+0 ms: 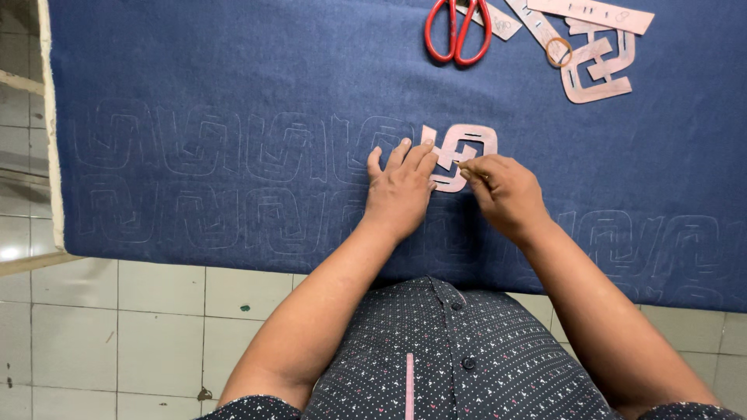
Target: The person places a pink pattern template on a large blue fabric laid over a padded table and traces around its edges with a pen, holding the template steady with the other hand. They reposition the template to a new marked outline and continue tracing, with scissors and other templates resting on the table.
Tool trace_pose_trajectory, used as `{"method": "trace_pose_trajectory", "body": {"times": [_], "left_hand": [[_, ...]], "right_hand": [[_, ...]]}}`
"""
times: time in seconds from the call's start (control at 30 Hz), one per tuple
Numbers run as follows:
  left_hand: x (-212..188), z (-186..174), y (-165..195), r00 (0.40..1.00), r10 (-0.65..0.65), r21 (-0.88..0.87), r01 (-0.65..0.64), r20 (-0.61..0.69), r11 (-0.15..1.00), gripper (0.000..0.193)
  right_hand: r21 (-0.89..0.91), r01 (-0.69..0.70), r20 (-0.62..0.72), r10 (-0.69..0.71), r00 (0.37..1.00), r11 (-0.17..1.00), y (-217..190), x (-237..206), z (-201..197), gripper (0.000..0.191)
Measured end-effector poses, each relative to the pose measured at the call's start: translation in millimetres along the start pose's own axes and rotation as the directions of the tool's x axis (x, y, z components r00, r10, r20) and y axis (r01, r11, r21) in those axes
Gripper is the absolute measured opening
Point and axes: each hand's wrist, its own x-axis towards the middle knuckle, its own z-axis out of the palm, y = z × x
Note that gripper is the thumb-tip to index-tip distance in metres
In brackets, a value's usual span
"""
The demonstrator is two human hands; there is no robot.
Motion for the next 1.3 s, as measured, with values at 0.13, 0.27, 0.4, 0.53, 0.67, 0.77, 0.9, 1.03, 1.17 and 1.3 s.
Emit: {"method": "trace_pose_trajectory", "body": {"times": [0.13,0.27,0.4,0.53,0.67,0.77,0.9,1.03,1.17,1.3], "left_hand": [[1,-2,0,1.0,-0.001,-0.02,0.001,0.008,1.0,0.047],[2,-4,-1,0.999,-0.008,-0.037,0.009,0.033,0.999,0.048],[1,-6,-1,0.999,-0.007,-0.029,0.008,0.047,1.0,0.049],[1,-6,-2,0.999,-0.013,-0.046,0.015,0.045,0.999,0.049],[0,-3,-3,0.999,-0.008,-0.04,0.009,0.038,0.999,0.049],[-1,-1,-5,1.0,0.007,-0.047,-0.006,0.012,0.999,0.05],[-3,0,-6,1.0,0.025,-0.03,-0.025,-0.013,0.999,0.05],[0,-1,-5,1.0,0.019,-0.016,-0.019,0.0,1.0,0.049],[4,-3,0,0.999,-0.001,0.029,0.0,0.049,1.0,0.047],[10,-7,8,0.995,-0.012,0.148,-0.004,0.103,0.989,0.053]], "right_hand": [[-0.005,0.013,0.023,-0.013,1.0,1.0,-2,-4,1,0.009],[0.031,0.011,0.008,-0.012,1.0,0.999,-4,-4,1,0.009],[0.062,-0.005,0.022,0.003,1.0,0.998,-5,2,7,0.007],[0.077,0.03,0.006,-0.031,1.0,0.997,-4,7,15,0.006],[0.061,-0.083,0.052,0.079,0.995,0.995,-3,-1,12,0.008],[0.105,-0.058,0.048,0.053,0.997,0.993,-5,-7,11,0.009],[0.154,0.002,0.064,-0.012,0.998,0.988,-7,-8,11,0.01],[-0.007,-0.027,0.106,0.028,0.994,1.0,-10,-10,5,0.01],[-0.04,-0.13,0.115,0.134,0.984,0.991,-6,-9,-1,0.01],[0.065,-0.156,-0.142,0.164,0.976,0.986,9,5,-3,0.012]]}}
